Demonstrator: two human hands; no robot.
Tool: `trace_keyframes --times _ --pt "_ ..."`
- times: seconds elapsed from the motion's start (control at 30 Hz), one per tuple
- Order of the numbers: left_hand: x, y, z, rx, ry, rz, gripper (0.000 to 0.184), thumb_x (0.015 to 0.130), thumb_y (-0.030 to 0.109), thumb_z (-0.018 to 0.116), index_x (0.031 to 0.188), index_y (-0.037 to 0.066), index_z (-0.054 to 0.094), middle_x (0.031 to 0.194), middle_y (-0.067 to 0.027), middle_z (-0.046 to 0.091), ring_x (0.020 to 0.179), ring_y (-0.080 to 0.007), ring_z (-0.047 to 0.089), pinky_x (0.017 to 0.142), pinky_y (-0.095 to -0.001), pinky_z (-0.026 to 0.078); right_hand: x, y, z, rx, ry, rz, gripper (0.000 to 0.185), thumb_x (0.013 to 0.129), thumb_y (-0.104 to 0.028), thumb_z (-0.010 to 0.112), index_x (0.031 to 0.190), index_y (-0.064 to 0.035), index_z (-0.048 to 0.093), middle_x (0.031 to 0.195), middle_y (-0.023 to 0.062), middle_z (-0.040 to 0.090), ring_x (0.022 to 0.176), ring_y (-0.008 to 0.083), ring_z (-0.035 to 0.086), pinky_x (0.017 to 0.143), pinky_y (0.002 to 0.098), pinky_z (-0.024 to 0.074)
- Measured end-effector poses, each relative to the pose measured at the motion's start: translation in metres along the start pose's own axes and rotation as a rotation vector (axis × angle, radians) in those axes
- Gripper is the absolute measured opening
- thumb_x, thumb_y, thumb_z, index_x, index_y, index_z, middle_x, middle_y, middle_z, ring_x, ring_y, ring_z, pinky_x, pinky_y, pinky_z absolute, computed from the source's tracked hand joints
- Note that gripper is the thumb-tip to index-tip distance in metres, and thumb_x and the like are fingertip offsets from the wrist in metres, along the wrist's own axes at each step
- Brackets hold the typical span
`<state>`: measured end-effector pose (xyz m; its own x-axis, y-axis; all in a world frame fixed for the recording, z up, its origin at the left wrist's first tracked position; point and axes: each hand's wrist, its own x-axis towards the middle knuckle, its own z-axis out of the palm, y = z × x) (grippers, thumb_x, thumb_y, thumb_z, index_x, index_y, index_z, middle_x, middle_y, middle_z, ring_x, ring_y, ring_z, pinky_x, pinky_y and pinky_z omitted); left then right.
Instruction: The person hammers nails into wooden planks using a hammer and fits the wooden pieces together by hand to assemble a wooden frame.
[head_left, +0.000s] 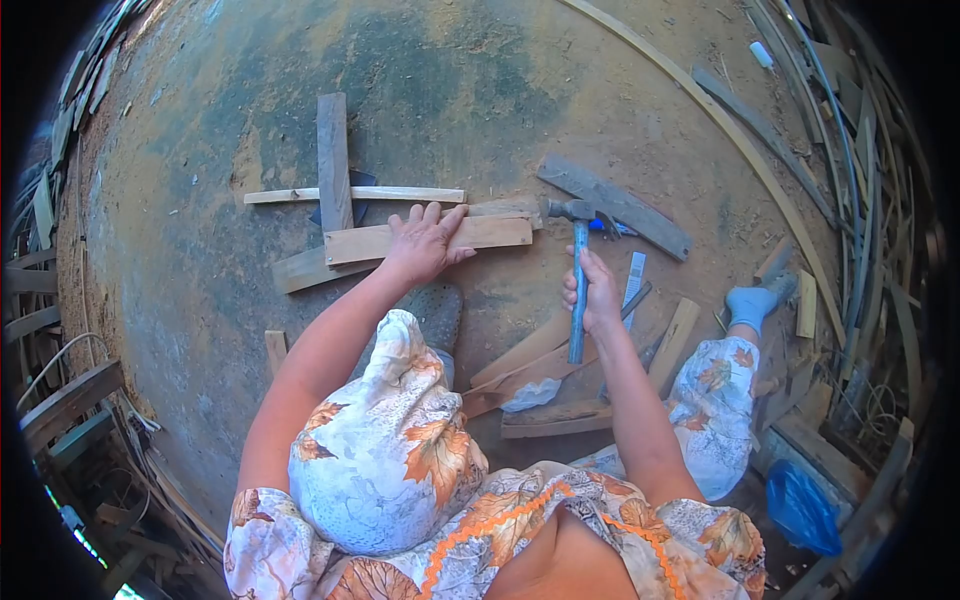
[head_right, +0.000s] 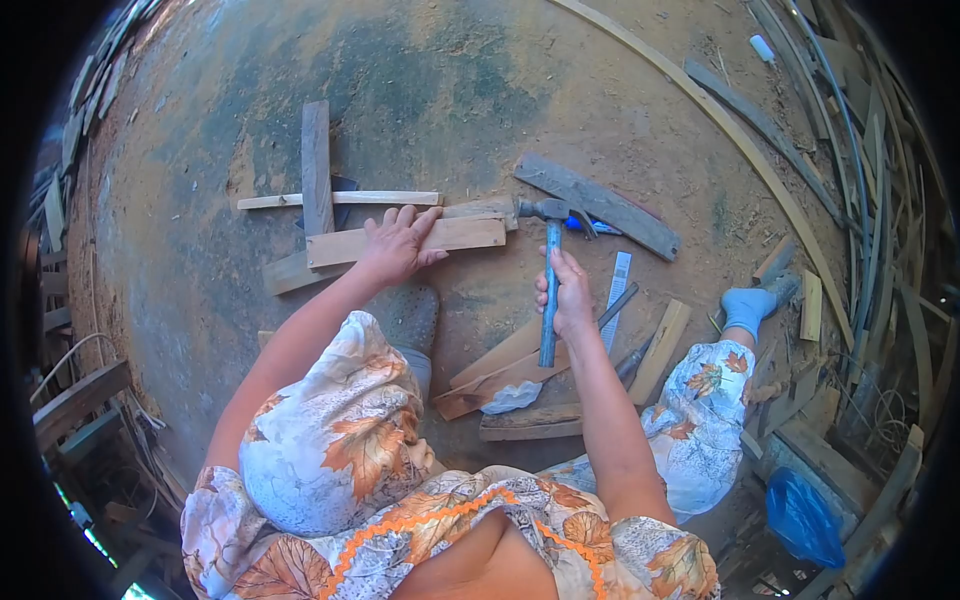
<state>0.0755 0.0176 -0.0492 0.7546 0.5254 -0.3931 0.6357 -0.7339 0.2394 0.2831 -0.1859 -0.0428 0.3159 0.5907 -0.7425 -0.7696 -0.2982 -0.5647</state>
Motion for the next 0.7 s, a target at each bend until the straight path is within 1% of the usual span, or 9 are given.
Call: trace_keyframes --times 0.1,0.2,0.3,0.37,0.4,0.5,0.57,0.63,0.7 --pt "0.001 -0.005 0.007 0.009 0.047 0.029 0.076 0.082 0.067 0.049 0.144 0.024 0.036 0.119 -0.0118 0.048 0.11 -0.0308 0.046 0.083 -0.0498 0.034 0.006 0.011 -0.001 -0.032 0.031 0.05 0.033 0.096 -0.038 0.053 0.116 -0.0122 0.052 0.058 0.002 0.051 0.041 0.0115 0.046 0.038 0.0271 0.0355" --pt "0.003 -0.004 0.008 0.05 0.028 0.016 0.076 0.083 0.067 0.049 0.145 0.025 0.034 0.121 -0.0126 0.048 0.111 -0.031 0.046 0.083 -0.0502 0.034 0.007 0.008 -0.001 -0.066 0.02 0.088 0.034 0.096 -0.038 0.053 0.117 -0.012 0.051 0.059 0.002 0.05 0.042 0.0111 0.046 0.037 0.0263 0.0354" --pt "0.004 -0.002 0.005 0.074 -0.026 -0.018 0.076 0.083 0.066 0.05 0.146 0.028 0.032 0.122 -0.013 0.048 0.113 -0.0311 0.046 0.084 -0.0514 0.034 -0.001 0.0 -0.01 -0.114 -0.042 0.023 0.034 0.096 -0.038 0.053 0.118 -0.0113 0.051 0.06 0.0016 0.05 0.042 0.0106 0.045 0.037 0.0259 0.0354" --pt "0.006 -0.002 0.003 0.06 -0.051 -0.025 0.076 0.083 0.065 0.051 0.147 0.029 0.03 0.123 -0.0135 0.048 0.114 -0.0314 0.045 0.085 -0.0523 0.034 -0.005 -0.001 -0.013 0.071 -0.007 -0.089 0.035 0.096 -0.038 0.053 0.118 -0.0108 0.052 0.059 0.0014 0.05 0.041 0.0098 0.045 0.037 0.0251 0.0355" --pt "0.006 -0.002 0.003 0.045 -0.077 -0.027 0.077 0.083 0.065 0.052 0.147 0.03 0.029 0.125 -0.0139 0.047 0.116 -0.0318 0.045 0.086 -0.0531 0.034 -0.003 0.002 -0.014 0.072 -0.003 -0.086 0.035 0.096 -0.038 0.053 0.118 -0.0108 0.052 0.059 0.0014 0.05 0.041 0.0098 0.045 0.037 0.0251 0.0355" --pt "0.008 0.0 0.002 0.079 -0.102 -0.048 0.077 0.083 0.064 0.053 0.148 0.032 0.027 0.129 -0.0147 0.046 0.119 -0.0324 0.044 0.088 -0.0547 0.034 0.008 0.012 -0.005 -0.022 -0.011 -0.005 0.035 0.097 -0.037 0.052 0.119 -0.0105 0.052 0.059 0.0013 0.051 0.041 0.0093 0.045 0.037 0.0246 0.0354" --pt "0.008 0.002 0.001 0.079 -0.111 -0.054 0.078 0.083 0.064 0.053 0.148 0.032 0.026 0.13 -0.0148 0.045 0.119 -0.0325 0.044 0.088 -0.0552 0.034 0.01 0.017 0.011 -0.188 -0.101 0.123 0.035 0.097 -0.037 0.052 0.12 -0.0104 0.053 0.06 0.0012 0.051 0.041 0.0092 0.045 0.037 0.0241 0.0349" --pt "0.008 0.001 -0.004 0.084 -0.122 -0.063 0.079 0.083 0.065 0.053 0.148 0.032 0.025 0.131 -0.0149 0.045 0.12 -0.0325 0.044 0.088 -0.0557 0.034 0.003 0.014 0.013 -0.147 -0.102 0.108 0.035 0.097 -0.037 0.051 0.119 -0.0101 0.054 0.06 0.0015 0.051 0.042 0.01 0.046 0.037 0.025 0.0351" --pt "0.01 0.002 -0.006 0.073 -0.175 -0.079 0.079 0.082 0.065 0.053 0.148 0.032 0.024 0.131 -0.015 0.045 0.12 -0.0326 0.044 0.088 -0.0564 0.033 -0.006 0.003 0.002 0.02 -0.08 0.027 0.036 0.098 -0.038 0.049 0.12 -0.0105 0.053 0.06 0.0016 0.05 0.042 0.0108 0.046 0.037 0.0259 0.0355"
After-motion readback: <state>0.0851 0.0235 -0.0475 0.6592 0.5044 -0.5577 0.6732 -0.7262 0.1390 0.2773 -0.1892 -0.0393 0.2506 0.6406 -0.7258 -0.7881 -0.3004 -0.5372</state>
